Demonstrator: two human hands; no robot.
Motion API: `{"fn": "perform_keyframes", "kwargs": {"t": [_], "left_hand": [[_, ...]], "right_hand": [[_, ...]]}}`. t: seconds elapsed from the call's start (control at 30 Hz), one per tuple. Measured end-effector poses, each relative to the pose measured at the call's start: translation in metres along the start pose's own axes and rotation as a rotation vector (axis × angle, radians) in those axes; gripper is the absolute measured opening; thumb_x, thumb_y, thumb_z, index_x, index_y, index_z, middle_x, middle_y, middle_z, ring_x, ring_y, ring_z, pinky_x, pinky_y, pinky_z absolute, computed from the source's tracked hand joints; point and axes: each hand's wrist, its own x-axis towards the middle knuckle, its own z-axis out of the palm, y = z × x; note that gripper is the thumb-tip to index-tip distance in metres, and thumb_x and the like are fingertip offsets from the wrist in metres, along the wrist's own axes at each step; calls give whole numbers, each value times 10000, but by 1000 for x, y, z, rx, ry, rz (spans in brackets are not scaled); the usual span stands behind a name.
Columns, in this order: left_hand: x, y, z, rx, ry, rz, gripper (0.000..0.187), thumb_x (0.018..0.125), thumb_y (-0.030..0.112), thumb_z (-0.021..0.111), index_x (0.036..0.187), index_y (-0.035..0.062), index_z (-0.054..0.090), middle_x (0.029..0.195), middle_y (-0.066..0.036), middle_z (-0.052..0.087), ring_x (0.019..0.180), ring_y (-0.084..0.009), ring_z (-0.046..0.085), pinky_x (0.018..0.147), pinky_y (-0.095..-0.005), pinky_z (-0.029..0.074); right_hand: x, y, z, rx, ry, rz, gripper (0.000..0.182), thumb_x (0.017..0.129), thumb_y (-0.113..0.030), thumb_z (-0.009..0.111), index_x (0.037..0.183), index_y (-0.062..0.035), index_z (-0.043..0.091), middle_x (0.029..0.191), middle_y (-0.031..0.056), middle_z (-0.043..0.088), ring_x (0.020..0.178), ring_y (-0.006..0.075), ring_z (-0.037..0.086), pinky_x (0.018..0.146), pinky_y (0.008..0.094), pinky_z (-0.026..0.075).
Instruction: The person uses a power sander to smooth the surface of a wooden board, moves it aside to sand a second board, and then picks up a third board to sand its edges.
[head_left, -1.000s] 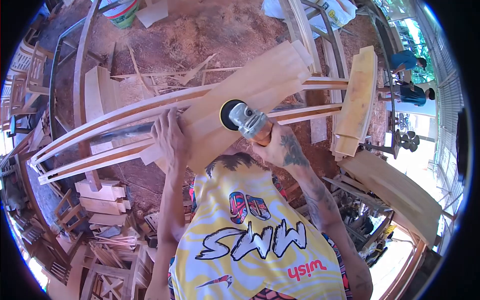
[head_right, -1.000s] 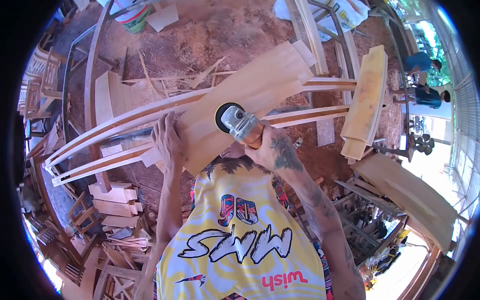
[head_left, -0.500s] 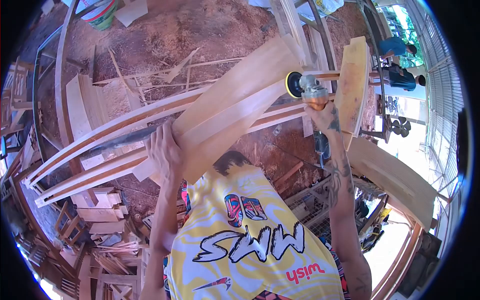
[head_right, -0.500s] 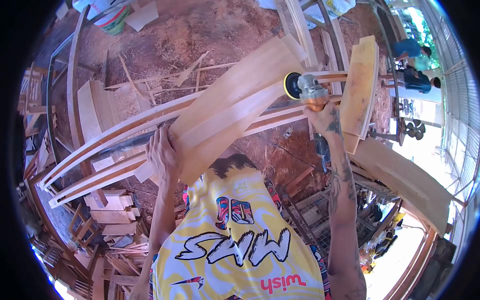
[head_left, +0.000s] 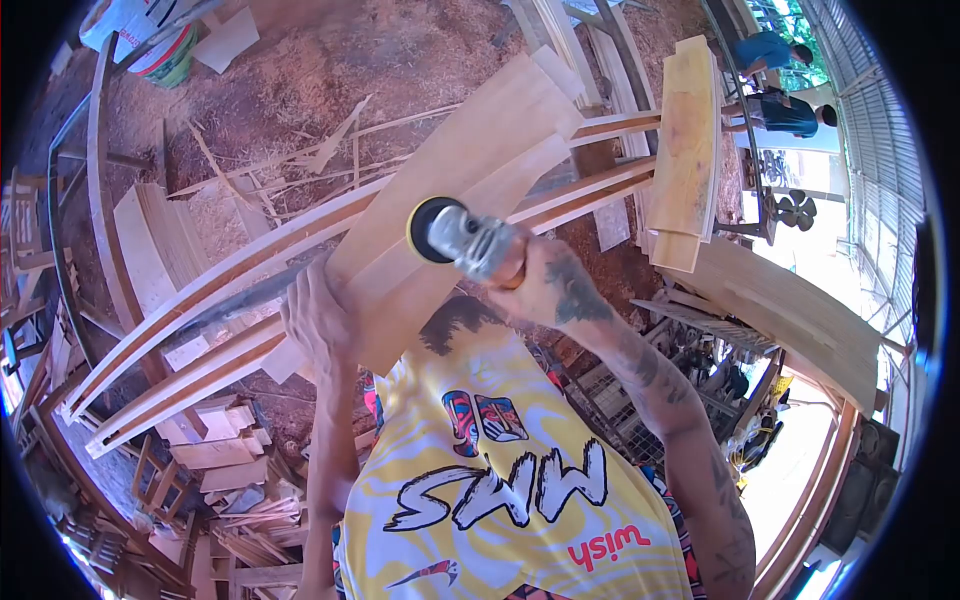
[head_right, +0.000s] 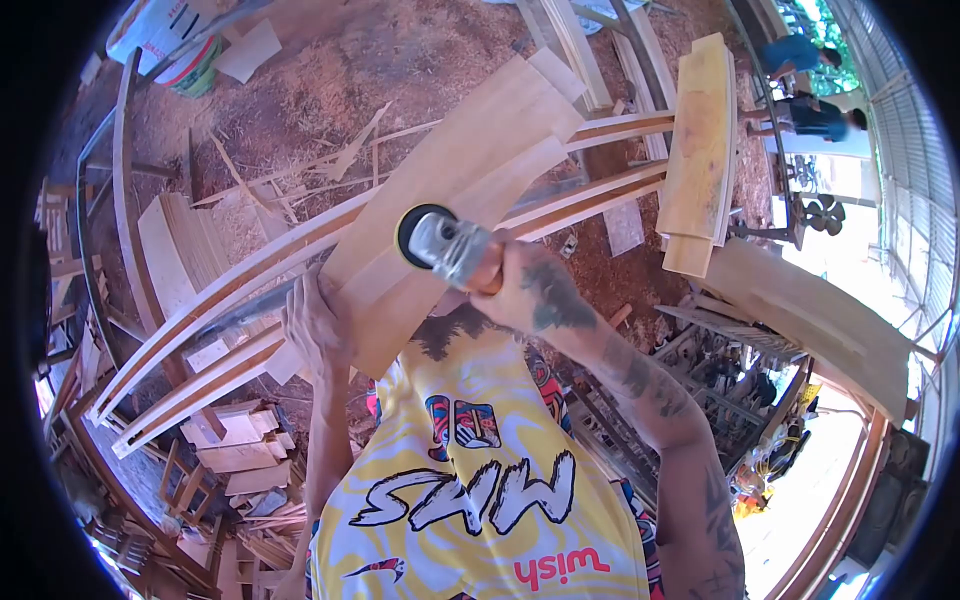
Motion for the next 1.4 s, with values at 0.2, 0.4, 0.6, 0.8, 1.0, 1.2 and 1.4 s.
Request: {"fn": "perform_keyframes", "kwargs": {"t": [0.2, 0.4, 0.6, 0.8, 1.0, 1.2, 1.4], "left_hand": [[2, 7, -9, -44, -25, 7, 346, 1133, 240, 493, 1323, 66, 725, 1198, -149, 767, 1131, -366, 702, 976, -509, 508], [0, -2, 3, 6, 47, 48, 288, 1103, 211, 557, 1316, 81, 702, 1096, -127, 732, 1055, -349, 671, 966, -504, 482], [1, 0, 3, 1, 39, 42, 278, 1105, 197, 545, 1295, 71, 704, 1124, -124, 735, 1068, -348, 670, 970, -504, 482], [0, 4, -2, -40, 11, 33, 319, 1097, 181, 532, 1344, 75, 704, 1132, -129, 738, 1088, -355, 674, 979, -510, 483], [1, 1, -3, -54, 2, 27, 304, 1113, 201, 515, 1297, 63, 714, 1106, -142, 735, 1071, -364, 673, 952, -506, 491], [3, 7, -5, -33, 29, 32, 278, 1115, 205, 527, 1255, 60, 719, 1084, -136, 727, 1047, -362, 671, 948, -503, 496], [3, 7, -3, 9, 17, 18, 280, 1111, 202, 529, 1262, 55, 713, 1094, -136, 732, 1062, -357, 676, 957, -498, 499]], "right_hand": [[18, 58, -50, -48, 150, 111, 583, 793, -330, 919, 1205, 26, 709, 1053, 301, 790, 1048, 490, 775, 884, 520, 636], [42, 101, -85, -147, 237, 319, 596, 804, -374, 919, 1178, 56, 743, 1079, 261, 810, 1055, 412, 802, 918, 481, 622], [36, 124, -66, -90, 251, 271, 573, 812, -377, 915, 1170, 33, 734, 1041, 284, 798, 1012, 432, 807, 859, 496, 638], [2, 12, -4, 3, 24, 34, 573, 819, -311, 920, 1226, 12, 678, 1002, 287, 781, 994, 483, 784, 852, 524, 638], [20, 32, -29, -6, 83, -66, 555, 821, -279, 894, 1227, 45, 698, 1020, 288, 790, 1027, 452, 796, 868, 492, 638], [60, 102, -96, -163, 168, 272, 606, 815, -402, 881, 1199, 46, 743, 1009, 257, 803, 976, 399, 816, 861, 471, 640], [55, 93, -88, -153, 187, 234, 598, 808, -404, 883, 1164, 54, 740, 1047, 276, 797, 991, 442, 803, 853, 486, 637]]}}
